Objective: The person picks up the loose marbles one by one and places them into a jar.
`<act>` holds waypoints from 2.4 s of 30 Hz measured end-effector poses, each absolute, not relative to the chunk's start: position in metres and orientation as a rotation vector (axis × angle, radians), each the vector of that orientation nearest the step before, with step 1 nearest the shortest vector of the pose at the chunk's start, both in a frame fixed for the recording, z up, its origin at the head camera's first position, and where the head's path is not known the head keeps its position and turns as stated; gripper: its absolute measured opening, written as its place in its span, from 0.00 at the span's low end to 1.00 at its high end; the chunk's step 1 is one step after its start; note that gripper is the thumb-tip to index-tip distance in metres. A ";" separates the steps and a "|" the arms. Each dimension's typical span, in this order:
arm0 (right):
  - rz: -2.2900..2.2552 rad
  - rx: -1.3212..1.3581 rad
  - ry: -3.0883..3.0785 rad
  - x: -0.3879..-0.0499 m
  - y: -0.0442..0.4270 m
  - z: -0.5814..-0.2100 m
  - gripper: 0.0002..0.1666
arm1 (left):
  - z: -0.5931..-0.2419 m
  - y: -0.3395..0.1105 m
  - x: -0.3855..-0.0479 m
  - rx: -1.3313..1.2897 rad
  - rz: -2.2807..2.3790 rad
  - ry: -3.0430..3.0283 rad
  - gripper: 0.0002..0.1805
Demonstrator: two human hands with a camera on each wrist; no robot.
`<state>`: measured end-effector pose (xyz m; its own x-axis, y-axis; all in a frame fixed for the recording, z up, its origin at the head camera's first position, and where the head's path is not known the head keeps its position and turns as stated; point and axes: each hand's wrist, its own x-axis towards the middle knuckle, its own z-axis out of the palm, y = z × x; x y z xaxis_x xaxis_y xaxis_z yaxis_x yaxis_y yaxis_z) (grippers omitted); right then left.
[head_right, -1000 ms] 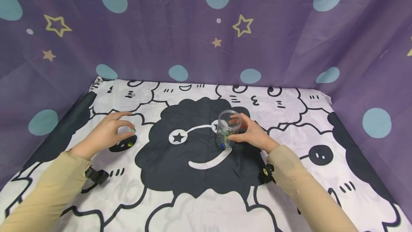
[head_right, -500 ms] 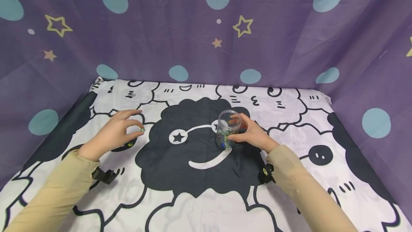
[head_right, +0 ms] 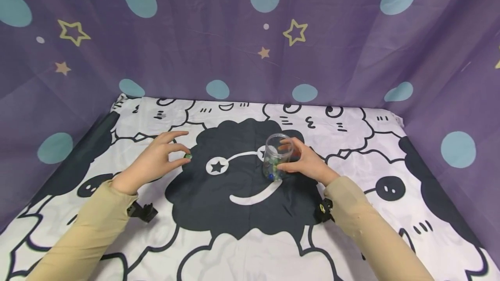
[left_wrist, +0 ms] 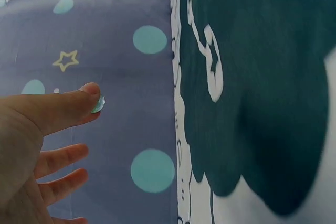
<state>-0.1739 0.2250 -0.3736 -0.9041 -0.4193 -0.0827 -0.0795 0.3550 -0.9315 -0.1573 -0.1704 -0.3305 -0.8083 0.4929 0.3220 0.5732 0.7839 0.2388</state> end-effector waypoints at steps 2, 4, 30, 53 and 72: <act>-1.564 -0.443 2.319 -0.174 0.225 -0.374 0.42 | -0.330 -0.165 -0.157 -0.843 -0.495 -2.723 0.08; -1.563 -0.443 2.319 -0.175 0.225 -0.374 0.42 | -0.329 -0.160 -0.157 -0.857 -0.503 -2.710 0.08; -1.577 -0.444 2.307 -0.175 0.227 -0.375 0.42 | -0.321 -0.097 -0.166 -0.987 -0.657 -2.658 0.07; -1.587 -0.426 2.280 -0.176 0.226 -0.375 0.41 | -0.298 -0.034 -0.184 -1.103 -0.617 -2.679 0.08; -1.598 -0.451 2.259 -0.174 0.229 -0.373 0.40 | -0.293 0.018 -0.194 -1.214 -0.648 -2.658 0.10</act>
<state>-0.1741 0.2286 -0.3732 -0.8929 -0.4414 -0.0890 -0.0630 0.3183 -0.9459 -0.1939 0.0178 -0.2927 -0.6618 0.6845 0.3058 0.7484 0.5794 0.3228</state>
